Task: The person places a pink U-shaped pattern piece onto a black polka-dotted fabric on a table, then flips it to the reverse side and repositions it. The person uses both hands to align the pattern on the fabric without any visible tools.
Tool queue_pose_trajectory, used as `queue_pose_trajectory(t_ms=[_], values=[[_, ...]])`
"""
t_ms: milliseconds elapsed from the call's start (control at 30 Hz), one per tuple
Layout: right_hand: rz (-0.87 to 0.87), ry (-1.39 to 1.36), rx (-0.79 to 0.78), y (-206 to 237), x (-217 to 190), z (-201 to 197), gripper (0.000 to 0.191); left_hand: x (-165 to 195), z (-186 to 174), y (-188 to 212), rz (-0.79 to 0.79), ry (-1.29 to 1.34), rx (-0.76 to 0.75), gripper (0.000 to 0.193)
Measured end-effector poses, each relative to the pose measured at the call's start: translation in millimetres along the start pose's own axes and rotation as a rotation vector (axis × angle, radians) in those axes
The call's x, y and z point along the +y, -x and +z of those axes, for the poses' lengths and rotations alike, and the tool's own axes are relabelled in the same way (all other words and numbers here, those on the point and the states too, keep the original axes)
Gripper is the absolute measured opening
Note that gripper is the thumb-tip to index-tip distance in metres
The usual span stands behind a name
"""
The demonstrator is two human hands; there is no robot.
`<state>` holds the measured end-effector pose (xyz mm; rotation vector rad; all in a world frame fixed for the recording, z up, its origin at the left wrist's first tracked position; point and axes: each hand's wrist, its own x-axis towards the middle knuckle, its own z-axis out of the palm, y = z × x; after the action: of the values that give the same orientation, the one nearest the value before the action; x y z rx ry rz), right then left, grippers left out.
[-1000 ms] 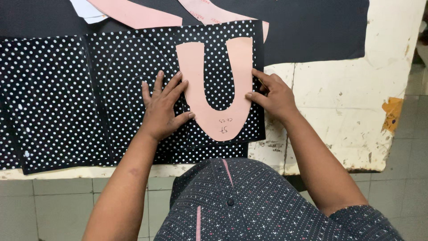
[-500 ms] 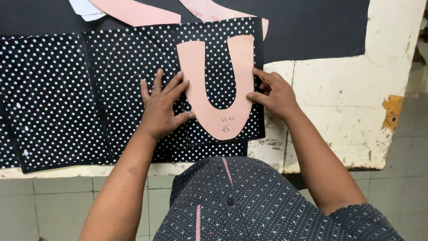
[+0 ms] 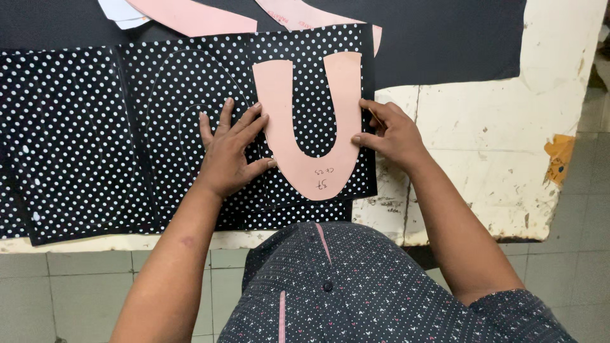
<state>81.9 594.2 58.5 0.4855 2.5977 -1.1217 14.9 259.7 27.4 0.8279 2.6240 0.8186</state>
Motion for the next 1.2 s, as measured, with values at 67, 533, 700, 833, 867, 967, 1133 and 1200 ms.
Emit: queue_pose_trajectory(t_ms=[67, 533, 700, 833, 867, 967, 1133, 1200], values=[[-0.018, -0.014, 0.004, 0.5, 1.6, 0.9, 0.073, -0.3, -0.1, 0.2, -0.005, -0.002, -0.001, 0.086], [-0.04, 0.088, -0.126, 1.9, -2.3, -8.3, 0.088, 4.2, 6.7, -1.7, -0.021, -0.124, 0.014, 0.108], [0.01, -0.015, -0.055, 3.6, -0.8, -2.5, 0.082, 6.3, 9.1, -1.5, -0.071, -0.104, 0.028, 0.106], [-0.042, -0.103, 0.023, 2.3, 11.9, 3.8, 0.068, 4.9, 15.2, 0.1, -0.069, -0.077, 0.128, 0.089], [-0.082, -0.134, 0.051, 1.8, 15.9, 6.5, 0.063, 3.9, 17.2, 0.7, -0.055, -0.09, 0.153, 0.081], [-0.138, 0.013, 0.151, 8.0, 28.4, 18.3, 0.035, 6.0, 27.9, 11.1, -0.018, -0.168, 0.199, 0.057], [-0.096, 0.202, 0.071, 42.7, 36.3, 29.2, 0.037, 28.0, 45.3, 40.7, -0.018, -0.167, 0.164, 0.056], [-0.085, 0.204, 0.01, 58.4, 33.8, 30.1, 0.058, 33.2, 44.2, 48.9, 0.027, -0.132, 0.142, 0.079]])
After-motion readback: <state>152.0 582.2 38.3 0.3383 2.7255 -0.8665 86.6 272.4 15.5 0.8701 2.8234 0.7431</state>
